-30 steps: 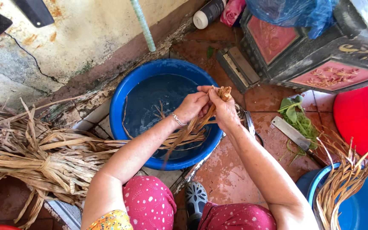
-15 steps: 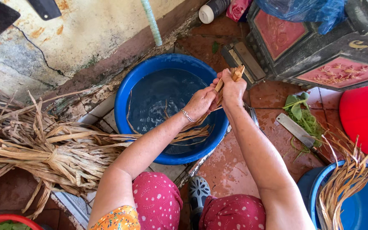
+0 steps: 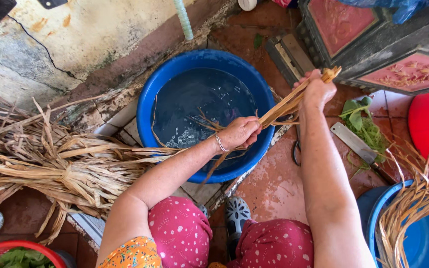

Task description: The person sits on a tiled floor and repeatedly dips bundles of dried plant strips into a blue basin of water, then pulls them apart and places them into a second blue basin. The process is repeated continuously with the same materials.

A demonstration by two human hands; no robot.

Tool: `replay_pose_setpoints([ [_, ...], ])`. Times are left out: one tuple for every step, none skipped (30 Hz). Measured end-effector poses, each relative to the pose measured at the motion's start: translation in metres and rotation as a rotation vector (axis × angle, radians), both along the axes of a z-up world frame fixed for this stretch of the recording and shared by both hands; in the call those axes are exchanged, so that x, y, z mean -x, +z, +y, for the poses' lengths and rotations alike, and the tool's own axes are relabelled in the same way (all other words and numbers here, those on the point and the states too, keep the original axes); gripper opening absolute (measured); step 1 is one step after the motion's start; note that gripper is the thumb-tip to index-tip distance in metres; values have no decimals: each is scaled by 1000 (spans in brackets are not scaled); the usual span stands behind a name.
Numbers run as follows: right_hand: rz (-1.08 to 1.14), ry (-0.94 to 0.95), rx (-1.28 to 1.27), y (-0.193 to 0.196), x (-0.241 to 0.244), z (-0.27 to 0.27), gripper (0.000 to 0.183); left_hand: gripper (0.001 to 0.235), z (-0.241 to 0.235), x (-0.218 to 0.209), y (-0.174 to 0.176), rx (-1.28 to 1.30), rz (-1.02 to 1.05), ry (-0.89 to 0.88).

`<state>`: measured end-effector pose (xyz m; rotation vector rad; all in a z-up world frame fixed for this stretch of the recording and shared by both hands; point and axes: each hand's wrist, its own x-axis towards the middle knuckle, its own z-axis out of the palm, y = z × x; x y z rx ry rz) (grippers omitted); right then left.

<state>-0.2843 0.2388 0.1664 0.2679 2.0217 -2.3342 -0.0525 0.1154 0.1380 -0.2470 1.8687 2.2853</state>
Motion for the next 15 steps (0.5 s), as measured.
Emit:
replay_pose_setpoints([
  [-19, -6, 7, -3, 4, 7, 24, 30, 2, -1, -2, -19, 7, -19],
  [-26, -41, 23, -5, 9, 15, 23, 29, 3, -2, -3, -38, 14, -38],
  [-33, -75, 40, -7, 16, 21, 23, 29, 3, -5, -6, -57, 21, -54],
  [-39, -108, 57, -9, 22, 27, 22, 29, 4, -8, -8, -85, 14, -65],
  [-36, -126, 51, -11, 30, 34, 20, 30, 4, -11, -9, -111, 6, -78],
  [-32, -143, 45, -13, 38, 44, 19, 30, 5, -15, -10, -138, -2, -92],
  [-25, -157, 39, -15, 44, 52, 18, 30, 4, -19, -11, -141, 3, -103],
  [-49, -195, 57, -18, 50, 62, 21, 31, 4, -25, -11, -144, 8, -114],
  [-72, -234, 81, -19, 56, 74, 23, 31, 1, -29, -10, -142, 15, -125],
  [-94, -273, 104, -21, 61, 85, 26, 31, -1, -35, -9, -122, -14, -136],
  [-91, -266, 110, -24, 66, 94, 26, 31, -4, -40, -8, -102, -39, -148],
  [-88, -259, 117, -27, 70, 103, 26, 32, -7, -44, -7, -82, -64, -161],
  [-88, -251, 120, -32, 73, 112, 27, 32, -8, -48, -6, -86, -58, -174],
  [-69, -250, 119, -38, 76, 122, 25, 33, -10, -53, -7, -91, -51, -188],
  [-51, -251, 117, -43, 79, 130, 22, 33, -12, -57, -7, -95, -44, -204],
])
